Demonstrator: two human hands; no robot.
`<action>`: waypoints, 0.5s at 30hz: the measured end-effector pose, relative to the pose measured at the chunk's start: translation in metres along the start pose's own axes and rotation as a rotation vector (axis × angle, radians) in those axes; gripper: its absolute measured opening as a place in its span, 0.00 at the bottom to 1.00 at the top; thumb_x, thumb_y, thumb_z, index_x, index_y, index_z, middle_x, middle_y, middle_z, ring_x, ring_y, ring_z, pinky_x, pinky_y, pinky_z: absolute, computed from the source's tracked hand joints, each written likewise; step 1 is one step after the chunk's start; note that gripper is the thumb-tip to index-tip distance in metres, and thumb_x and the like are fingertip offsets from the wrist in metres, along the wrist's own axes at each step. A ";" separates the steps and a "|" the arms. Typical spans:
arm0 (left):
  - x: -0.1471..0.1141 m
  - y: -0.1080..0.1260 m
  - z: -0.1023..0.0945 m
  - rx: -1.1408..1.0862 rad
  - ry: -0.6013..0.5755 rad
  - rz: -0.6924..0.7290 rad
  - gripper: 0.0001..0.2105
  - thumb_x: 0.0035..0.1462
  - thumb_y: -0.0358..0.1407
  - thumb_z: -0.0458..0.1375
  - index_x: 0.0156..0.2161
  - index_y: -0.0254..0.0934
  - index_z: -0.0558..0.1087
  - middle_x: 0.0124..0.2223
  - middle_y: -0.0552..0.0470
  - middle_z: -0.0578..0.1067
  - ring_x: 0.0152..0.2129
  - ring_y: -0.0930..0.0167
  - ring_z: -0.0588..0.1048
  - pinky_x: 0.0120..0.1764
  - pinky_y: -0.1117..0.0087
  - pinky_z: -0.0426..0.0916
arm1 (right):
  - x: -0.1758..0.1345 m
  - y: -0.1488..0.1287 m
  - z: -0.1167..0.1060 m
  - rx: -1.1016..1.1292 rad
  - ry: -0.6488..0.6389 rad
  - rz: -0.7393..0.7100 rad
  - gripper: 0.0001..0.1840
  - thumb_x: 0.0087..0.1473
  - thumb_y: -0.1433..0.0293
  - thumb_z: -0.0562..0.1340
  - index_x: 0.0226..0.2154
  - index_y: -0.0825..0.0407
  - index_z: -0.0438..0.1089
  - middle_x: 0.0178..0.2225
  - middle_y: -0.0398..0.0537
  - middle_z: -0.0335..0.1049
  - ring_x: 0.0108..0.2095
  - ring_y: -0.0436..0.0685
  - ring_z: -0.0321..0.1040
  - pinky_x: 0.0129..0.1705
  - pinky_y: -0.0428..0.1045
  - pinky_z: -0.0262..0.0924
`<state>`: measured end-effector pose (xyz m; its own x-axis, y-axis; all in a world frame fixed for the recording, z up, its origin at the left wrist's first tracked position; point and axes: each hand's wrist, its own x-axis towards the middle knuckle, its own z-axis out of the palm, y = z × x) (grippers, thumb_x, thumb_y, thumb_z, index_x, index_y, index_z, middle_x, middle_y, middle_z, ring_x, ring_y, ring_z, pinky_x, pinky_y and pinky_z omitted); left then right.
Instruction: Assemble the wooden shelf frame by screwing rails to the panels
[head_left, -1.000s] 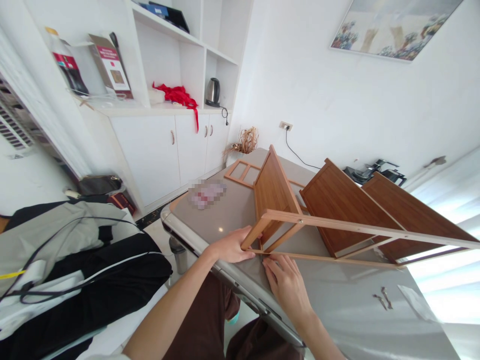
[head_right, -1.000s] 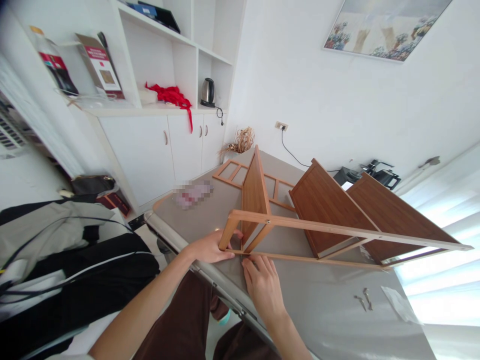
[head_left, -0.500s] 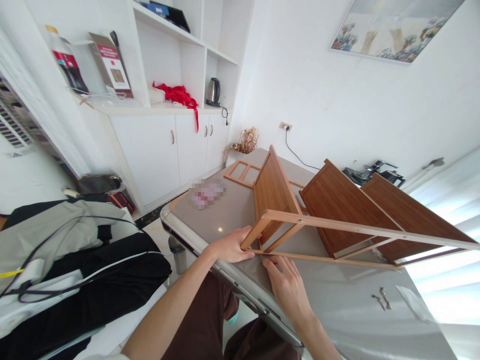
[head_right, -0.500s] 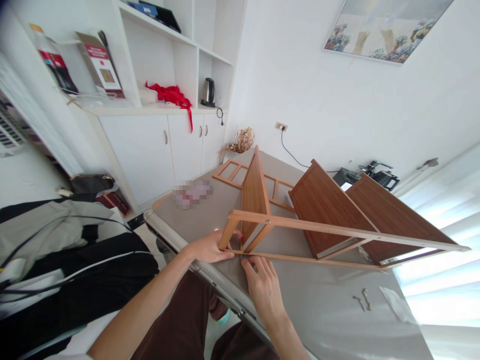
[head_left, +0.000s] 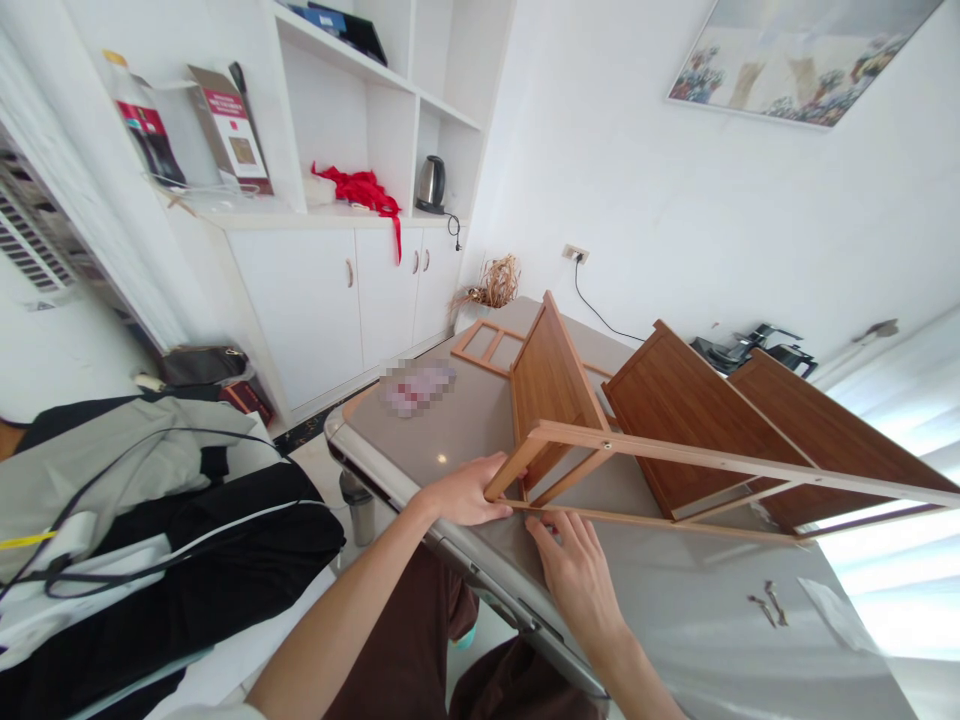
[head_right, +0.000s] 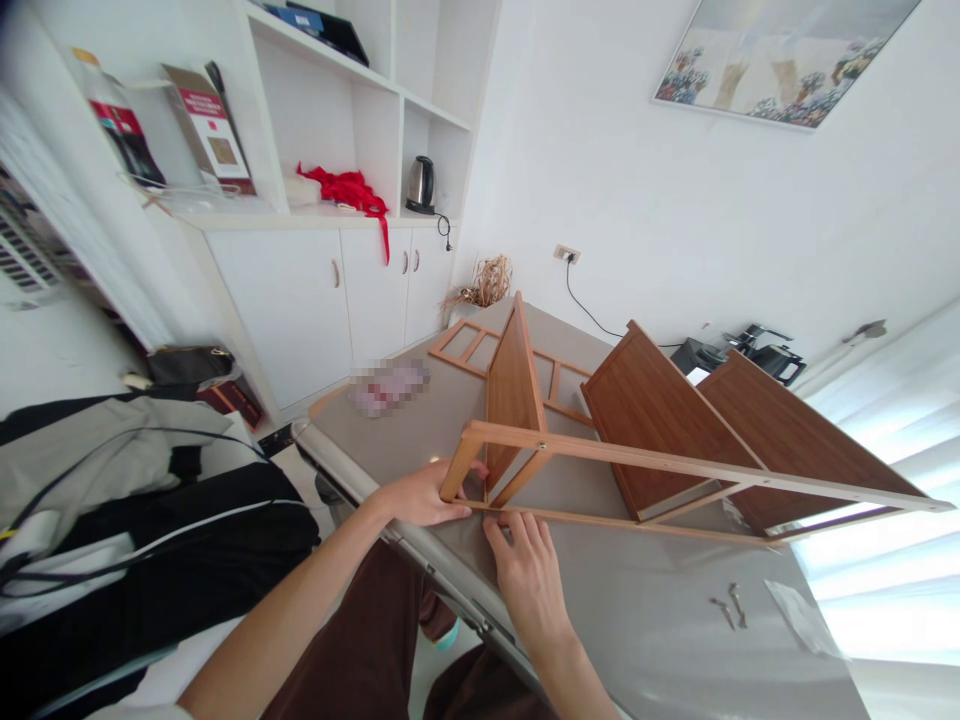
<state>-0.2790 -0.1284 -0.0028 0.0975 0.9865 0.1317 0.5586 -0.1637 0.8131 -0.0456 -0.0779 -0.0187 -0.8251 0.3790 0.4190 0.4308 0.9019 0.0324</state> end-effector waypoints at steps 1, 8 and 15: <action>0.000 0.000 0.000 0.001 0.001 -0.001 0.26 0.52 0.36 0.64 0.56 0.44 0.66 0.56 0.51 0.73 0.50 0.64 0.74 0.49 0.68 0.69 | 0.000 0.000 0.000 -0.006 -0.003 -0.002 0.13 0.63 0.78 0.53 0.45 0.51 0.70 0.39 0.50 0.66 0.40 0.59 0.62 0.44 0.54 0.56; 0.000 0.001 0.000 0.004 0.000 -0.010 0.26 0.52 0.36 0.64 0.57 0.45 0.66 0.55 0.52 0.73 0.50 0.64 0.74 0.50 0.67 0.69 | 0.002 -0.003 -0.005 -0.068 -0.018 -0.045 0.13 0.61 0.79 0.55 0.45 0.53 0.71 0.39 0.51 0.67 0.40 0.60 0.62 0.44 0.55 0.56; 0.000 0.001 -0.001 0.012 -0.002 -0.012 0.26 0.52 0.37 0.64 0.57 0.45 0.66 0.55 0.51 0.73 0.47 0.64 0.75 0.49 0.67 0.69 | 0.002 -0.001 -0.003 -0.037 -0.001 -0.031 0.14 0.63 0.78 0.52 0.44 0.52 0.70 0.39 0.51 0.67 0.39 0.59 0.61 0.44 0.55 0.55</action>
<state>-0.2790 -0.1285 -0.0014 0.0922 0.9884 0.1210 0.5699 -0.1521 0.8076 -0.0469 -0.0787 -0.0151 -0.8383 0.3515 0.4167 0.4187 0.9047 0.0791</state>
